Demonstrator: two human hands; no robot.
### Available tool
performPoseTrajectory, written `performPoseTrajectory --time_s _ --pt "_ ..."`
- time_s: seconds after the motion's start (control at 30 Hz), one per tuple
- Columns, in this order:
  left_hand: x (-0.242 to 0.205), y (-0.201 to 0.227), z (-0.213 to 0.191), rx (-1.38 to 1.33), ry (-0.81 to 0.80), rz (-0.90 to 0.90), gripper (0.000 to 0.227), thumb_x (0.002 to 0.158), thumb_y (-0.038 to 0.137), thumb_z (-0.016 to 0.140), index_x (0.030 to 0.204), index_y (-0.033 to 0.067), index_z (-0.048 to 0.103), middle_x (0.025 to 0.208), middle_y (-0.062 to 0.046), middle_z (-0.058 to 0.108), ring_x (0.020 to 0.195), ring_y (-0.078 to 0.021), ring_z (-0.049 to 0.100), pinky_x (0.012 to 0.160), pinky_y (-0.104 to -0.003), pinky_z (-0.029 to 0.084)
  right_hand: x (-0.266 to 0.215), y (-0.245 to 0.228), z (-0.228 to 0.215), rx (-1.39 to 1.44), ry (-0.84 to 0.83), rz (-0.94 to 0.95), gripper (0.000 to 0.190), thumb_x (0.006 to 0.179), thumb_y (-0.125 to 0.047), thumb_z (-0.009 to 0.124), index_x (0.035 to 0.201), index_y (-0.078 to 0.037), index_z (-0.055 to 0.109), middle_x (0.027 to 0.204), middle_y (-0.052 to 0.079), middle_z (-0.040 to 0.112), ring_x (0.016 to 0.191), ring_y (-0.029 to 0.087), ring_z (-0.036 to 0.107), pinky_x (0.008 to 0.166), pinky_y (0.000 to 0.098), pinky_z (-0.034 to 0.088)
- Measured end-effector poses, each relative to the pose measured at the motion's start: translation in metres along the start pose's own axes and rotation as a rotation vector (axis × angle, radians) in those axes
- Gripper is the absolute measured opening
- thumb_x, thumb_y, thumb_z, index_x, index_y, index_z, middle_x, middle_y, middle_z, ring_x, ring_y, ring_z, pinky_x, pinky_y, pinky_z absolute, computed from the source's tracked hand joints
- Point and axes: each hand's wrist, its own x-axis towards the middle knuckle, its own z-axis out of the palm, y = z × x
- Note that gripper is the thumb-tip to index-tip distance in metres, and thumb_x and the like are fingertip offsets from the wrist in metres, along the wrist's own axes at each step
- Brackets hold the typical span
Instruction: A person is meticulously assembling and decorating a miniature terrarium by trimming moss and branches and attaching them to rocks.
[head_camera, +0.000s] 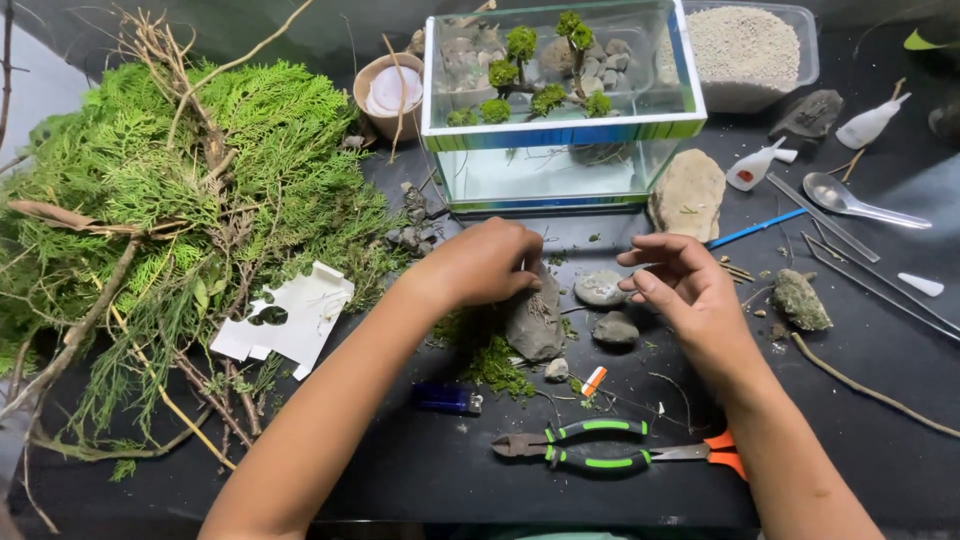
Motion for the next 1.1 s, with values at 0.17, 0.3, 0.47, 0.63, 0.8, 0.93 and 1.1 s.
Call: performPoseTrajectory --time_s 0.17,0.3,0.47,0.63,0.8,0.93,1.1 --pt "-0.015 -0.005 0.011 -0.133 0.125 -0.002 0.016 0.090 0.020 0.064 0.101 0.0098 0.072 0.093 -0.015 0.073 0.099 -0.0412 0.070 0.086 -0.051 0.058 0.001 0.001 -0.003 0.021 -0.001 0.002 0.043 0.096 -0.017 0.065 0.136 -0.005 0.058 0.117 0.017 0.070 0.096 0.019 0.070 0.083 0.0314 0.058" --pt "-0.033 -0.011 0.052 -0.275 0.586 0.135 0.018 0.086 0.012 0.072 0.104 0.0111 0.071 0.086 -0.012 0.068 0.088 -0.0357 0.071 0.081 -0.045 0.058 0.000 -0.002 -0.004 0.023 0.006 0.011 0.044 0.095 -0.019 0.066 0.135 -0.004 0.058 0.116 0.018 0.070 0.096 0.021 0.071 0.084 0.0331 0.058" --pt "-0.038 -0.008 0.075 -0.340 0.747 0.038 0.027 0.083 0.018 0.080 0.108 0.0139 0.073 0.089 -0.008 0.070 0.091 -0.0307 0.072 0.082 -0.040 0.058 0.001 -0.001 -0.001 0.019 -0.015 0.003 0.046 0.094 -0.019 0.067 0.136 -0.003 0.058 0.115 0.019 0.070 0.096 0.021 0.071 0.084 0.0339 0.059" --pt "-0.032 -0.003 0.063 -0.484 0.660 -0.086 0.014 0.080 0.017 0.080 0.092 0.0122 0.076 0.082 -0.009 0.073 0.078 -0.0283 0.075 0.071 -0.036 0.060 0.001 0.000 -0.002 -0.004 -0.003 0.027 0.047 0.093 -0.020 0.067 0.136 -0.004 0.058 0.116 0.019 0.070 0.096 0.023 0.071 0.083 0.0350 0.059" --pt "-0.025 -0.004 0.071 -0.519 0.650 -0.132 0.011 0.084 0.024 0.075 0.086 0.0134 0.076 0.089 -0.002 0.077 0.078 -0.0164 0.071 0.074 -0.031 0.055 -0.001 -0.007 0.000 -0.060 0.012 0.131 0.039 0.095 -0.013 0.061 0.133 -0.005 0.056 0.121 0.014 0.069 0.099 0.023 0.069 0.087 0.0325 0.056" --pt "-0.058 0.011 0.044 -0.749 0.603 -0.147 0.012 0.093 0.027 0.067 0.091 0.0147 0.069 0.084 -0.001 0.070 0.073 -0.0142 0.065 0.069 -0.037 0.054 -0.004 -0.010 0.003 -0.131 0.036 0.098 0.035 0.098 -0.005 0.057 0.133 0.000 0.056 0.123 0.017 0.068 0.102 0.027 0.068 0.092 0.0357 0.054" --pt "-0.095 -0.046 -0.002 -0.585 0.910 -0.184 0.007 0.085 0.019 0.074 0.090 0.0136 0.073 0.085 -0.001 0.075 0.077 -0.0129 0.067 0.072 -0.029 0.054 -0.010 -0.035 0.017 -0.223 0.052 0.117 0.034 0.100 0.000 0.056 0.133 0.005 0.056 0.122 0.020 0.068 0.104 0.030 0.067 0.096 0.0378 0.052"
